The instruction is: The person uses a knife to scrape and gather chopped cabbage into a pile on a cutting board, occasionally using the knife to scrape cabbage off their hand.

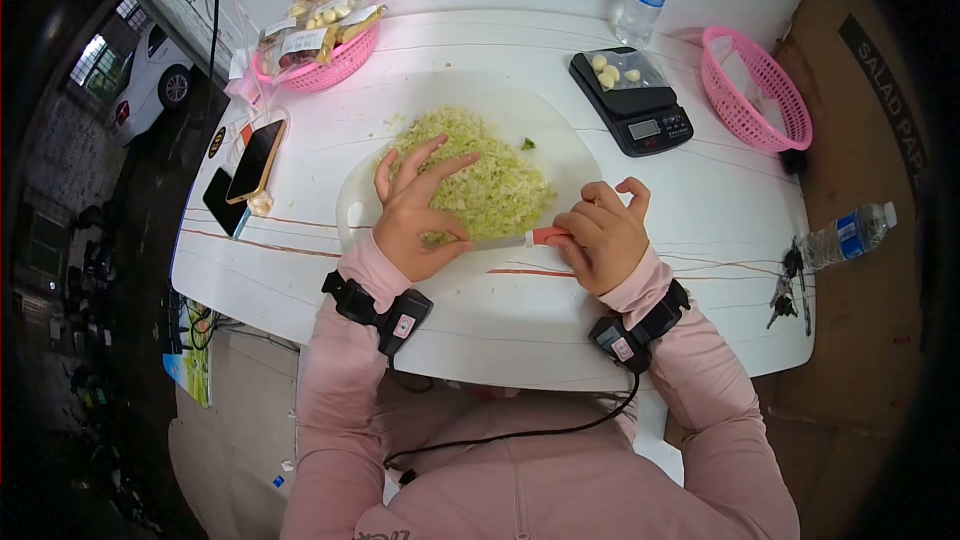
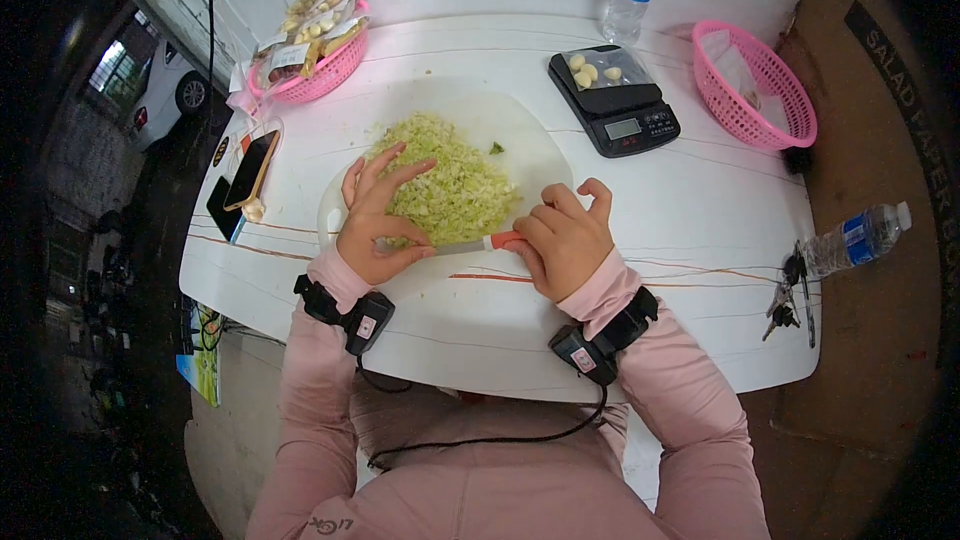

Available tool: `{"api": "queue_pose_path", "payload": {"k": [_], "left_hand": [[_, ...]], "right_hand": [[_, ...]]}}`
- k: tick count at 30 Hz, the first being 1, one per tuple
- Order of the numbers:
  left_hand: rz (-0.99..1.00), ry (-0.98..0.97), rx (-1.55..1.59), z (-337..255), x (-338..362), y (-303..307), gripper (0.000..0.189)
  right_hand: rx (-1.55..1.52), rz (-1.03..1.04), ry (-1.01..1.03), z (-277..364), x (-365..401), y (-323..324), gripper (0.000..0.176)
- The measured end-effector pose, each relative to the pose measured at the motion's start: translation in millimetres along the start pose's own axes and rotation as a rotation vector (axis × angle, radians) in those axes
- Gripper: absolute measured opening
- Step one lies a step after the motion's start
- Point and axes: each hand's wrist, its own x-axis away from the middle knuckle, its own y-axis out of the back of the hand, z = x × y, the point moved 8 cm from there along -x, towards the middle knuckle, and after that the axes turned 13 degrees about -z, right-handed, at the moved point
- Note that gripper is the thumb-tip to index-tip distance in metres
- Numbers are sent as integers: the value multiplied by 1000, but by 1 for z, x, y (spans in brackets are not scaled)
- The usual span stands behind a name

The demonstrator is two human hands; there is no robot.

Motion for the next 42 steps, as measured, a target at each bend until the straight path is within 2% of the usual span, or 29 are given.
{"api": "queue_pose_path", "payload": {"k": [9, 14, 42], "left_hand": [[-83, -15, -138, 3, 1, -2, 12], [-204, 5, -175, 3, -2, 11, 10], [-145, 32, -222, 23, 5, 13, 12]], "right_hand": [[101, -80, -80, -10, 5, -10, 18], [52, -153, -102, -10, 1, -1, 21], [63, -225, -87, -8, -1, 13, 20]]}}
